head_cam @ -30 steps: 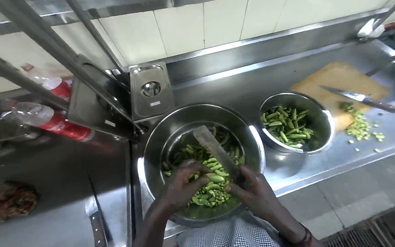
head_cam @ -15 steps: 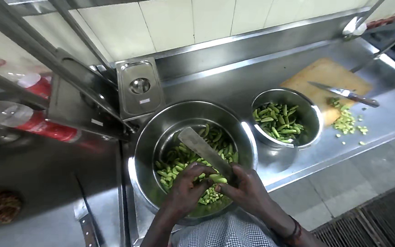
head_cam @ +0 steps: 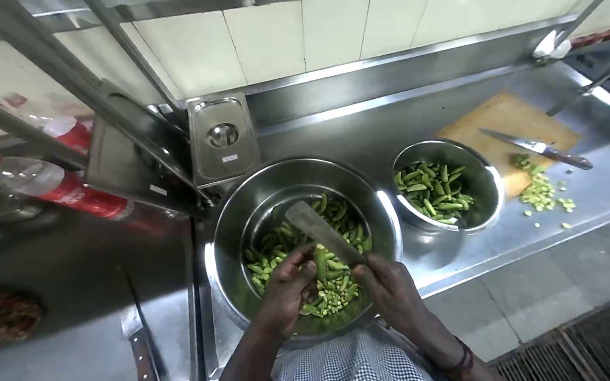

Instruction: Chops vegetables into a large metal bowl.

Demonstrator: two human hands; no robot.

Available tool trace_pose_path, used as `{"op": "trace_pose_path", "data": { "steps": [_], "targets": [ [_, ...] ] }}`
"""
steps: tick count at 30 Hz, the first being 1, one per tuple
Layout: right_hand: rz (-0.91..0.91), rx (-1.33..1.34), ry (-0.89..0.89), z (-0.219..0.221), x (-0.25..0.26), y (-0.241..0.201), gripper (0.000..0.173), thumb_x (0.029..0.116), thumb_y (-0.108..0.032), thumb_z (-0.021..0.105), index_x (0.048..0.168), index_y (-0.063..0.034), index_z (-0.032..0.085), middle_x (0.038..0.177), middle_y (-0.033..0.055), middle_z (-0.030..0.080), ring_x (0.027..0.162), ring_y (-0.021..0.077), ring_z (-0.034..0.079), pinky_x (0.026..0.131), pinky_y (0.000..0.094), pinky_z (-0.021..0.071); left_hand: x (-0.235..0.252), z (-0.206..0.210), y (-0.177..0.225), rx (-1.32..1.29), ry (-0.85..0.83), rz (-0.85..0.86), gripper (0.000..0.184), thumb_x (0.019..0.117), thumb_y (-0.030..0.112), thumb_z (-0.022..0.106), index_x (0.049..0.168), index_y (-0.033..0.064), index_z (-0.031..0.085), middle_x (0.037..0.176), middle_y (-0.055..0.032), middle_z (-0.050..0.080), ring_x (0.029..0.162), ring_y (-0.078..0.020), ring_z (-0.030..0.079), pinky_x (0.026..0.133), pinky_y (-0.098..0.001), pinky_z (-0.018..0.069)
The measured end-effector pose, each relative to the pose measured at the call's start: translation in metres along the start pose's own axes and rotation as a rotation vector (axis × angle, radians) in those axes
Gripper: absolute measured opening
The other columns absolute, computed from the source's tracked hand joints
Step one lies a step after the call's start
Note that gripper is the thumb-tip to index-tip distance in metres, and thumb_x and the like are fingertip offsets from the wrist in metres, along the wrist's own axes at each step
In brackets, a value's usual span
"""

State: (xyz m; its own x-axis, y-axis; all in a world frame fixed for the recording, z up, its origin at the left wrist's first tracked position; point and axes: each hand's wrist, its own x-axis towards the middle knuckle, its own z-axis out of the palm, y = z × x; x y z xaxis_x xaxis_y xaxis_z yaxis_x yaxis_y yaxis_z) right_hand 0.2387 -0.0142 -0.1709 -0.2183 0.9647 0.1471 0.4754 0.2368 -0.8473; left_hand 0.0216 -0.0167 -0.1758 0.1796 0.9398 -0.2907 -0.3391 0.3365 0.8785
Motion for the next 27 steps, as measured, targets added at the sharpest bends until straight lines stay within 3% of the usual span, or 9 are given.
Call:
{"op": "trace_pose_path", "data": {
  "steps": [1, 3, 5, 7, 14, 19, 23, 25, 27],
  "targets": [
    [0.028, -0.037, -0.017, -0.001, 0.0, 0.0, 0.033, 0.0996, -0.049, 0.059, 0.094, -0.0177, 0.064, 0.068, -0.0057, 0.056, 0.057, 0.0076, 0.055, 0.052, 0.0303, 0.0502, -0.001, -0.001, 0.002, -0.109, -0.049, -0.039, 0.03, 0.1049, 0.018, 0.051, 0.132, 0.0197, 0.064, 0.095, -0.0066, 0.062, 0.057, -0.0061, 0.046, 0.05, -0.0203, 0.0401],
    [0.07, -0.059, -0.063, 0.0, -0.001, -0.002, 0.038, 0.0897, -0.052, 0.072, 0.104, -0.0172, 0.064, 0.078, -0.0058, 0.062, 0.065, 0.0073, 0.061, 0.06, 0.031, 0.0555, -0.002, -0.002, 0.003, -0.275, -0.12, -0.096, 0.032, 0.1061, 0.021, 0.051, 0.137, 0.0215, 0.062, 0.102, -0.0082, 0.064, 0.056, -0.0041, 0.045, 0.048, -0.018, 0.0382],
    [0.031, -0.047, -0.072, 0.002, -0.001, -0.003, 0.043, 0.0847, -0.053, 0.077, 0.103, -0.0164, 0.064, 0.08, -0.0059, 0.063, 0.067, 0.0058, 0.061, 0.061, 0.0285, 0.0557, -0.002, -0.001, 0.002, -0.384, -0.14, -0.132, 0.028, 0.106, 0.02, 0.051, 0.132, 0.0195, 0.061, 0.103, -0.0101, 0.065, 0.054, -0.0039, 0.045, 0.046, -0.0175, 0.0377],
    [-0.012, -0.022, -0.065, 0.004, -0.002, -0.006, 0.043, 0.083, -0.054, 0.079, 0.099, -0.0164, 0.064, 0.077, -0.0064, 0.062, 0.064, 0.004, 0.06, 0.058, 0.0259, 0.0544, -0.003, 0.004, 0.002, -0.432, -0.094, -0.169, 0.023, 0.1052, 0.017, 0.052, 0.126, 0.0176, 0.063, 0.094, -0.0088, 0.065, 0.052, -0.0041, 0.046, 0.045, -0.0177, 0.0395],
    [-0.044, -0.061, -0.03, 0.006, 0.0, -0.009, 0.038, 0.0857, -0.053, 0.076, 0.09, -0.0172, 0.064, 0.066, -0.008, 0.056, 0.057, 0.003, 0.054, 0.052, 0.0246, 0.0494, -0.006, 0.015, -0.001, -0.377, -0.11, -0.218, 0.016, 0.1021, 0.017, 0.059, 0.116, 0.0154, 0.067, 0.079, -0.0054, 0.061, 0.053, -0.0041, 0.049, 0.047, -0.0176, 0.0417],
    [-0.021, -0.106, -0.096, 0.009, -0.003, -0.005, 0.05, 0.0925, -0.067, 0.06, 0.082, -0.0183, 0.066, 0.059, -0.0075, 0.051, 0.051, 0.0051, 0.05, 0.049, 0.0292, 0.0455, -0.006, 0.016, -0.005, -0.355, 0.015, -0.157, 0.019, 0.0974, 0.009, 0.06, 0.113, 0.0106, 0.07, 0.076, -0.006, 0.062, 0.055, -0.0065, 0.051, 0.05, -0.0202, 0.0443],
    [-0.059, -0.06, -0.057, 0.008, -0.003, -0.002, 0.054, 0.0913, -0.071, 0.057, 0.086, -0.0183, 0.067, 0.062, -0.0081, 0.054, 0.053, 0.0041, 0.053, 0.049, 0.0279, 0.0488, 0.001, 0.002, 0.006, -0.354, 0.166, -0.059, 0.029, 0.1047, 0.018, 0.047, 0.128, 0.0141, 0.064, 0.101, -0.0106, 0.068, 0.076, -0.0157, 0.065, 0.07, -0.0317, 0.0581],
    [-0.063, -0.044, -0.017, 0.005, -0.002, -0.002, 0.06, 0.0977, -0.072, 0.042, 0.087, -0.0176, 0.065, 0.063, -0.0063, 0.052, 0.054, 0.0062, 0.052, 0.049, 0.0298, 0.0473, 0.002, -0.007, 0.021, -0.487, 0.177, 0.022, 0.034, 0.1084, 0.027, 0.036, 0.124, 0.0127, 0.062, 0.109, -0.0132, 0.068, 0.096, -0.0271, 0.069, 0.087, -0.0485, 0.0581],
    [-0.045, -0.059, 0.022, 0.003, -0.001, 0.0, 0.055, 0.1045, -0.064, 0.035, 0.085, -0.0198, 0.061, 0.062, -0.0068, 0.049, 0.054, 0.006, 0.05, 0.049, 0.0287, 0.0447, 0.003, -0.019, 0.034, -0.528, 0.182, 0.099, 0.04, 0.1085, 0.038, 0.035, 0.115, 0.0131, 0.065, 0.108, -0.0121, 0.069, 0.103, -0.0304, 0.069, 0.094, -0.0539, 0.0554]
  ]
}}
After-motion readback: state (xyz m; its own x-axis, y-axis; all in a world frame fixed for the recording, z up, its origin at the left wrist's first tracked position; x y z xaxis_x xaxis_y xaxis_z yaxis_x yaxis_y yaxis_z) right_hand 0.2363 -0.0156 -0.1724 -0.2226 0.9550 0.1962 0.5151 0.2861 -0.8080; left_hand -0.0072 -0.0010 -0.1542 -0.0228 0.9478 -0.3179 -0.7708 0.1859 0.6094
